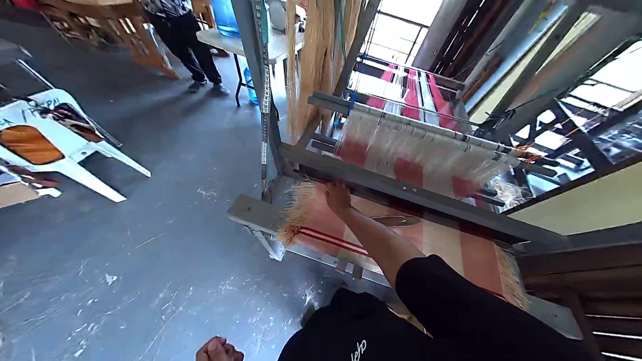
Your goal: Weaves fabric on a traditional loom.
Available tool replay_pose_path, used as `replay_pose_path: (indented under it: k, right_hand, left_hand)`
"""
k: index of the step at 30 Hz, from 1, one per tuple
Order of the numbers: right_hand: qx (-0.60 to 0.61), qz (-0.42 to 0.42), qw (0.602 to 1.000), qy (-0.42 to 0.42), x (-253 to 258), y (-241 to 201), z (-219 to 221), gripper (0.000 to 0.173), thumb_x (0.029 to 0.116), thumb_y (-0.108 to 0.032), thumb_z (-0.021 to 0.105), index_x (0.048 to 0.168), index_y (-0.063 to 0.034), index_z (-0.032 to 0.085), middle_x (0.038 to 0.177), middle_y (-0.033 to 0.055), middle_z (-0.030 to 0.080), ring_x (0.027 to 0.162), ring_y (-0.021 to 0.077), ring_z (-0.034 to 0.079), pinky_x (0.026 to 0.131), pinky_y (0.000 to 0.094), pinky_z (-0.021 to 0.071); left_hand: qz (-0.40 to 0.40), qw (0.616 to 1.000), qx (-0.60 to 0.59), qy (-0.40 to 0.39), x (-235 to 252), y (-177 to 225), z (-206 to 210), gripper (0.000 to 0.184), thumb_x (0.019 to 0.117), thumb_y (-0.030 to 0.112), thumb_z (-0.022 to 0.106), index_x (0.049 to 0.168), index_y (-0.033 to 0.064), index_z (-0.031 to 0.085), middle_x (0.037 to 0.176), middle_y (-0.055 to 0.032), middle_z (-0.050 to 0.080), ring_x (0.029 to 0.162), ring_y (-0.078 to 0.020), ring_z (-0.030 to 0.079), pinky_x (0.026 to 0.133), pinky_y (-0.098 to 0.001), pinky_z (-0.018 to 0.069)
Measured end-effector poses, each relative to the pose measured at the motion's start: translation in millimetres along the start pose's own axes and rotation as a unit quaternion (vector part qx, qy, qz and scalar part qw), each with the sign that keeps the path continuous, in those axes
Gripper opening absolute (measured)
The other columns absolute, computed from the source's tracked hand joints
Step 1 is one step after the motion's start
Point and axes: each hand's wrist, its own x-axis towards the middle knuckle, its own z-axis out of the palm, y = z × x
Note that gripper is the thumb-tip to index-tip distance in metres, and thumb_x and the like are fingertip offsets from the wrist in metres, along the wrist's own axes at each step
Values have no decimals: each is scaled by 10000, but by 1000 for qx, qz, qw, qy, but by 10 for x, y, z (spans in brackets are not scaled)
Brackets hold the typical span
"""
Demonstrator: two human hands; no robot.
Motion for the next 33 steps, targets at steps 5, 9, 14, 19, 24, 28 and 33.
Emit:
replay_pose_path:
  k: [5, 9, 14, 19, 24, 28, 33]
  right_hand:
    - [49, -39, 998, 0, 134, 86, 107, 360, 1017, -168, 587, 1333, -4, 638, 1422, 234, 560, 1366, 409, 491, 1119, 574, 423]
    - [127, -122, 983, -45, -241, -457, 179, 365, 1021, -113, 561, 1350, 38, 604, 1434, 252, 549, 1370, 404, 496, 1153, 536, 412]
    - [165, -258, 950, -64, -870, -438, 359, 539, 1027, -204, 555, 1517, 2, 462, 1622, 183, 385, 1514, 336, 348, 1247, 519, 278]
    - [105, -305, 946, -38, -1409, 746, 509, 590, 1062, -337, 467, 1539, 9, 432, 1625, 190, 385, 1535, 343, 316, 1255, 573, 231]
    - [132, -356, 924, -41, -1524, 1063, 550, 523, 1091, -352, 431, 1506, -41, 502, 1608, 125, 435, 1525, 275, 348, 1274, 473, 243]
    - [104, -373, 922, -17, -1502, 1152, 545, 529, 1085, -382, 452, 1494, -54, 523, 1593, 110, 461, 1526, 261, 348, 1273, 434, 258]
    - [115, -371, 921, -27, -1488, 1113, 536, 532, 1094, -407, 434, 1485, -59, 532, 1588, 108, 468, 1527, 258, 345, 1275, 425, 245]
  left_hand:
    - [-8, 1000, 14, 3, -47, 129, 272, 254, 1113, 252, 328, 1051, 89, 513, 684, 106, 470, 521, 7, 477, 499, -180, 455]
    - [-27, 998, 45, -29, -39, 207, 727, 307, 1111, 240, 315, 1111, 8, 517, 701, 64, 468, 531, -21, 465, 523, -215, 456]
    - [39, 978, 168, -121, 374, 325, 1533, 408, 1102, 268, 389, 1270, -96, 467, 827, -99, 557, 673, -150, 546, 652, -348, 508]
    - [150, 876, 365, -278, 918, 595, 2696, 359, 1075, 175, 477, 1337, -41, 596, 1089, -224, 713, 986, -325, 703, 934, -507, 550]
    - [225, 796, 459, -325, 1285, 254, 3851, 382, 1079, 204, 478, 1441, 134, 574, 1337, -210, 630, 1251, -394, 607, 1045, -580, 494]
    - [171, 798, 496, -297, 1347, 168, 4188, 367, 1066, 267, 517, 1403, 158, 613, 1358, -174, 632, 1253, -374, 613, 1034, -582, 501]
    - [108, 790, 537, -275, 1429, 276, 4222, 402, 1093, 291, 414, 1409, 98, 568, 1305, -209, 659, 1204, -405, 643, 983, -616, 515]
